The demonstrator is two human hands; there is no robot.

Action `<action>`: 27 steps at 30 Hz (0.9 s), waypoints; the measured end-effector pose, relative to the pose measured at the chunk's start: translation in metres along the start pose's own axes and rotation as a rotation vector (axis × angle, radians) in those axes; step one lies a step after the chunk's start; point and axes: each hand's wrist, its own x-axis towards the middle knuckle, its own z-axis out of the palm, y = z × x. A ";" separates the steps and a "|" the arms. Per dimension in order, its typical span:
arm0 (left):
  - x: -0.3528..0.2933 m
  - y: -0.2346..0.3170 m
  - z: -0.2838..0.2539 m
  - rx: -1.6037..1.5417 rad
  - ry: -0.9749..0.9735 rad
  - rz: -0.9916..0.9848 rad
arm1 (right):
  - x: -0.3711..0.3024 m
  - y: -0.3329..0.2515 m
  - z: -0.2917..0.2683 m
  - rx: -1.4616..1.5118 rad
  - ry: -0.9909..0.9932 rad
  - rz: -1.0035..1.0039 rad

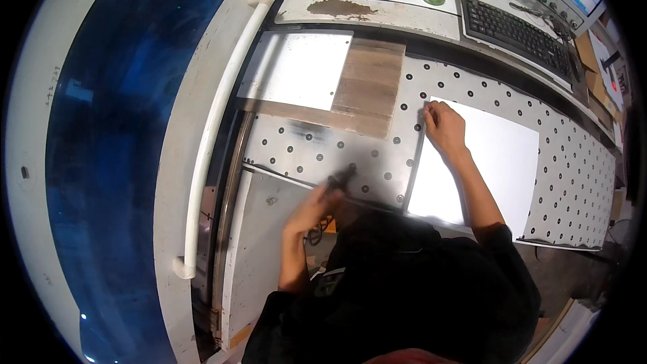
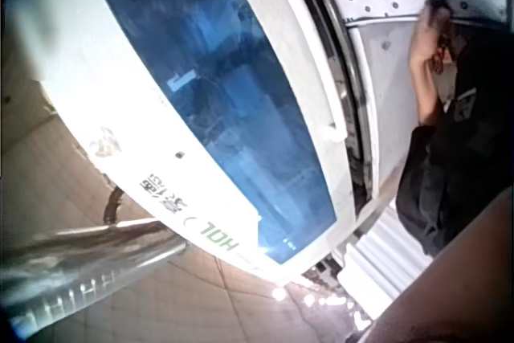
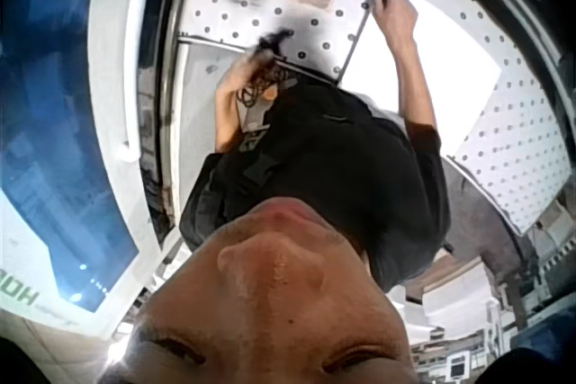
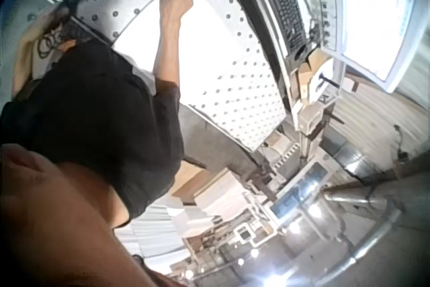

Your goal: The person repeatedly picks up white rectangular panels from a stack, places them on a perforated metal surface, and then stacks them onto a growing pile. The person also adjusts the head-mounted camera during the task.

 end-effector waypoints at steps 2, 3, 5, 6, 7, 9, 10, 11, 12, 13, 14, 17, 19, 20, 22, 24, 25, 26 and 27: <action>-0.002 0.002 -0.019 0.153 0.297 0.039 | 0.004 -0.005 0.001 0.015 -0.056 -0.001; -0.007 0.013 -0.018 0.188 0.437 0.060 | 0.006 -0.009 0.002 0.027 -0.086 -0.001; -0.013 0.004 -0.033 0.165 0.499 0.094 | 0.010 -0.026 0.011 0.028 -0.185 -0.060; -0.016 0.001 -0.037 0.149 0.507 0.087 | 0.013 -0.035 0.015 0.026 -0.231 -0.086; -0.020 -0.001 -0.039 0.145 0.452 0.077 | 0.015 -0.039 0.027 0.089 -0.237 -0.147; -0.030 -0.006 -0.042 0.137 0.350 0.055 | 0.024 -0.054 0.047 0.082 -0.321 -0.265; -0.038 -0.002 -0.040 0.105 0.228 0.040 | 0.028 -0.063 0.055 0.072 -0.329 -0.323; -0.045 -0.002 -0.039 0.046 0.087 0.055 | 0.035 -0.070 0.065 0.060 -0.371 -0.353; -0.052 -0.005 -0.039 -0.010 -0.054 0.069 | 0.045 -0.074 0.078 0.049 -0.412 -0.382; -0.059 -0.011 -0.040 0.017 -0.143 0.067 | 0.054 -0.081 0.091 0.037 -0.454 -0.413; -0.066 -0.021 -0.043 0.045 -0.233 0.066 | 0.064 -0.088 0.103 0.055 -0.475 -0.399; -0.069 -0.016 -0.040 0.022 -0.452 0.130 | 0.088 -0.111 0.141 0.049 -0.471 -0.417; -0.072 -0.002 -0.038 0.134 -0.428 0.197 | 0.095 -0.123 0.163 -0.027 -0.375 -0.495; -0.073 -0.003 -0.038 0.129 -0.298 0.150 | 0.098 -0.124 0.169 -0.078 -0.397 -0.503; -0.074 -0.015 -0.038 0.106 -0.025 0.038 | 0.097 -0.128 0.185 -0.167 -0.462 -0.522; -0.069 -0.029 -0.042 0.065 0.047 0.112 | 0.090 -0.125 0.195 -0.149 -0.389 -0.557; -0.070 -0.021 -0.043 0.069 0.059 0.107 | 0.086 -0.121 0.197 -0.143 -0.353 -0.571; -0.069 -0.016 -0.045 0.074 0.070 0.101 | 0.085 -0.117 0.199 -0.146 -0.327 -0.566; -0.069 -0.023 -0.050 0.055 0.050 0.100 | 0.078 -0.118 0.197 -0.146 -0.313 -0.568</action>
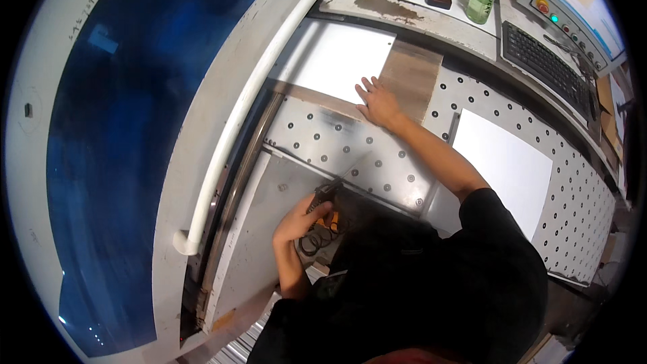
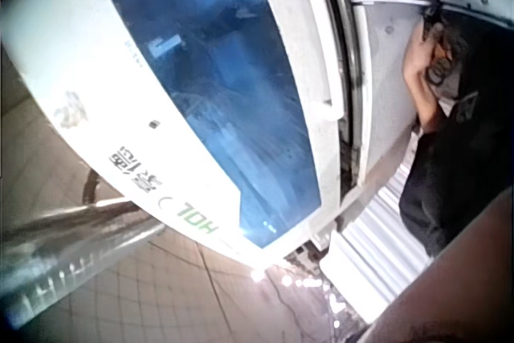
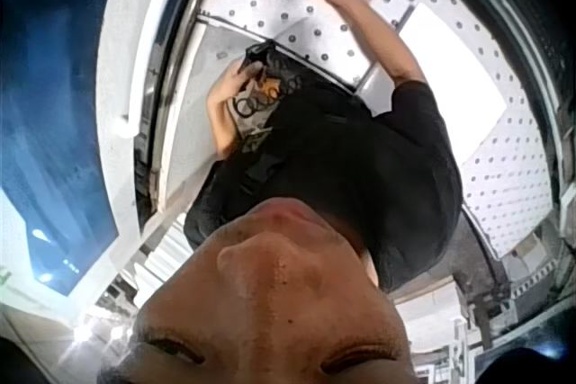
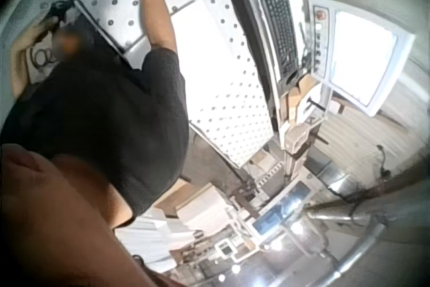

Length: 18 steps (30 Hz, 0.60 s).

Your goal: The person repeatedly picks up white rectangular panels from a stack, places them on a perforated metal surface, and then stacks them onto a growing pile. The person also adjusts the head-mounted camera during the task.

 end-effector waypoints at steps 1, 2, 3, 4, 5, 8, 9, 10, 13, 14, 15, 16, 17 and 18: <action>0.000 -0.003 0.000 0.075 -0.033 -0.034 | -0.004 -0.004 -0.003 -0.006 0.019 0.002; 0.000 -0.005 0.000 0.151 -0.069 -0.069 | -0.011 -0.007 -0.006 -0.001 0.006 -0.003; 0.001 -0.006 0.000 0.227 -0.107 -0.101 | -0.019 -0.009 -0.013 0.001 -0.003 -0.006; 0.003 -0.006 0.002 0.239 -0.180 -0.113 | -0.027 -0.010 -0.018 0.000 -0.012 -0.012; 0.008 -0.006 0.007 0.250 -0.254 -0.124 | -0.037 -0.011 -0.022 -0.016 -0.015 -0.014; 0.018 0.007 0.024 0.312 -0.421 -0.143 | -0.074 -0.014 -0.032 -0.061 -0.025 -0.026; 0.020 0.006 0.021 0.303 -0.388 -0.209 | -0.088 -0.015 -0.039 -0.074 -0.025 -0.028; 0.018 0.001 0.016 0.296 -0.353 -0.285 | -0.102 -0.016 -0.044 -0.077 -0.026 -0.028; 0.014 0.025 0.004 0.272 0.005 -0.284 | -0.138 -0.015 -0.067 -0.070 -0.083 0.003; 0.014 0.023 -0.003 0.137 0.129 -0.225 | -0.147 -0.017 -0.076 -0.057 -0.104 0.035; 0.014 0.020 -0.014 0.164 0.237 -0.221 | -0.151 -0.017 -0.078 -0.058 -0.110 0.036; 0.017 0.017 -0.026 0.197 0.342 -0.219 | -0.156 -0.015 -0.080 -0.057 -0.115 0.042; 0.019 0.014 -0.035 0.210 0.419 -0.225 | -0.161 -0.013 -0.079 -0.056 -0.119 0.049; 0.020 0.011 -0.044 0.223 0.499 -0.229 | -0.162 -0.012 -0.077 -0.043 -0.094 0.039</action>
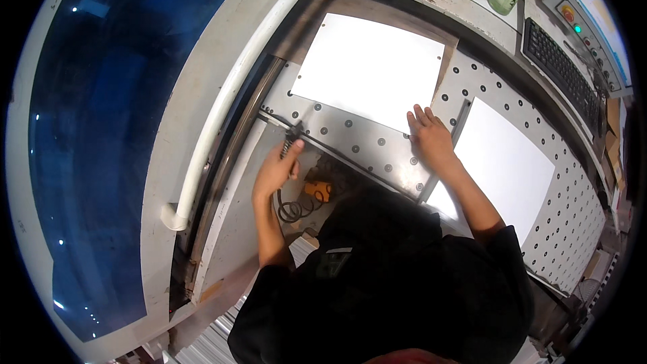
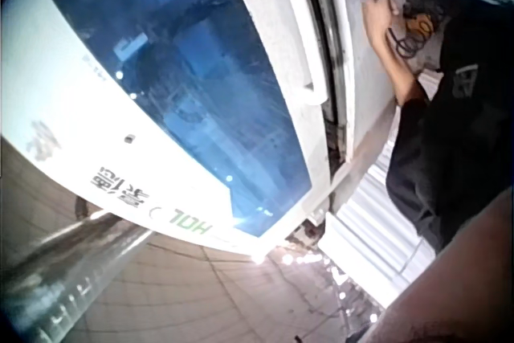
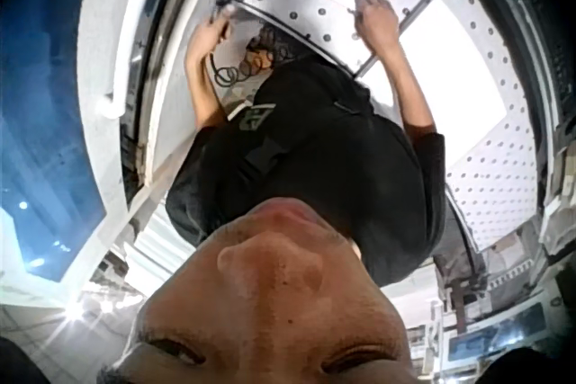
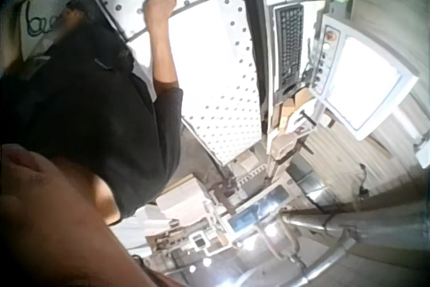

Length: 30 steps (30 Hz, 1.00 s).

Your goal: The person repeatedly picks up white rectangular panels from a stack, places them on a perforated metal surface, and then stacks them onto a growing pile. The person also adjusts the head-mounted camera during the task.

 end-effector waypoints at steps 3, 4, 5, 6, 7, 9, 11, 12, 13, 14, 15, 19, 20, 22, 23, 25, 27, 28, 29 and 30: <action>0.023 -0.004 -0.010 0.037 0.113 0.020 | 0.001 -0.002 -0.001 0.012 0.014 0.011; 0.032 -0.004 -0.011 0.052 0.129 0.034 | 0.002 -0.003 -0.001 0.006 -0.025 0.042; 0.040 -0.005 -0.013 0.070 0.137 0.036 | 0.002 -0.004 -0.002 0.001 -0.065 0.073; 0.047 -0.003 -0.014 0.086 0.145 0.039 | 0.002 -0.004 -0.003 -0.007 -0.102 0.102; 0.054 -0.001 -0.014 0.102 0.155 0.043 | 0.002 -0.003 -0.003 0.015 -0.061 0.081; 0.067 0.003 -0.015 0.106 0.164 0.038 | 0.000 -0.002 -0.002 0.056 0.022 0.039; 0.082 0.002 -0.018 0.127 0.154 0.049 | 0.000 -0.004 -0.003 0.062 0.017 0.056; 0.086 0.009 -0.018 0.117 0.141 0.047 | 0.001 -0.005 -0.004 0.063 0.020 0.069; 0.091 0.016 -0.016 0.099 0.119 0.053 | 0.000 -0.005 -0.003 0.060 0.019 0.076; 0.095 0.022 -0.013 0.081 0.096 0.059 | -0.001 -0.005 -0.001 0.057 0.019 0.084; 0.096 0.032 -0.011 0.064 0.077 0.063 | -0.001 -0.006 0.000 0.057 0.018 0.087; 0.150 0.045 -0.004 -0.085 0.008 0.197 | 0.000 -0.007 0.006 0.057 0.053 0.085; 0.166 0.054 0.000 -0.094 0.020 0.209 | -0.001 -0.006 0.007 0.055 0.056 0.094; 0.189 0.071 0.000 -0.106 0.059 0.229 | -0.002 -0.007 0.005 0.065 0.065 0.100; 0.196 0.075 -0.001 -0.127 0.058 0.226 | -0.001 -0.010 0.004 0.079 0.064 0.095; 0.214 0.085 0.003 -0.164 0.025 0.232 | -0.002 -0.012 -0.001 0.095 0.069 0.116; 0.217 0.093 0.012 -0.201 -0.070 0.207 | -0.002 -0.009 0.004 0.086 0.078 0.119; 0.210 0.100 0.021 -0.190 -0.141 0.186 | -0.004 -0.007 0.007 0.082 0.080 0.127; 0.202 0.108 0.030 -0.177 -0.210 0.164 | -0.005 -0.007 0.008 0.079 0.082 0.135; 0.188 0.115 0.041 -0.101 -0.316 0.201 | -0.005 -0.009 0.004 0.081 0.073 0.147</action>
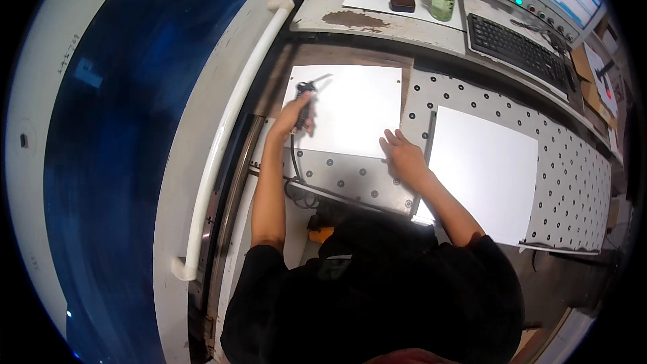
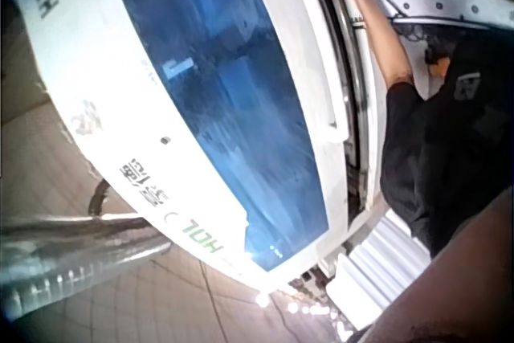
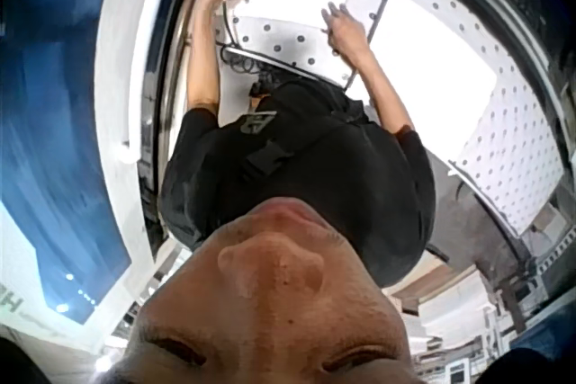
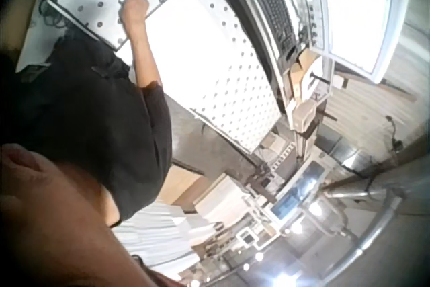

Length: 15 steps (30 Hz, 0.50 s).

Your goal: The person repeatedly picks up white rectangular panels from a stack, places them on a perforated metal surface, and then stacks them onto a growing pile. The person also adjusts the head-mounted camera during the task.

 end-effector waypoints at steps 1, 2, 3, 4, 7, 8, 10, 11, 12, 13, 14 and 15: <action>-0.003 0.002 0.013 0.048 -0.113 0.004 | 0.000 -0.001 -0.001 -0.002 -0.003 -0.002; -0.007 0.003 0.030 0.051 -0.188 0.032 | 0.000 -0.001 -0.001 -0.005 -0.006 -0.004; -0.012 0.006 0.048 0.049 -0.264 0.059 | 0.000 0.000 -0.002 -0.009 -0.013 -0.007; -0.011 0.003 0.060 0.053 -0.285 0.071 | 0.000 -0.001 -0.002 -0.008 -0.011 -0.008; 0.005 -0.007 0.087 0.060 -0.302 0.100 | 0.001 -0.002 -0.002 -0.018 -0.012 -0.007; 0.009 -0.009 0.093 0.061 -0.296 0.097 | 0.001 -0.003 -0.002 -0.022 -0.016 -0.008; 0.009 -0.009 0.101 0.065 -0.307 0.084 | 0.002 -0.003 -0.002 -0.025 -0.018 -0.007; 0.005 -0.011 0.101 0.053 -0.334 0.076 | 0.002 -0.003 -0.001 -0.023 -0.019 -0.010; 0.002 -0.013 0.103 0.045 -0.370 0.071 | 0.001 -0.001 -0.002 -0.025 -0.016 -0.005; -0.006 -0.013 0.101 0.040 -0.399 0.061 | 0.002 -0.001 -0.003 -0.017 -0.034 0.003; -0.016 -0.014 0.095 0.046 -0.443 0.037 | 0.002 -0.002 -0.007 -0.011 -0.052 0.009; -0.028 -0.016 0.087 0.046 -0.511 0.034 | 0.003 -0.002 -0.009 -0.003 -0.068 0.018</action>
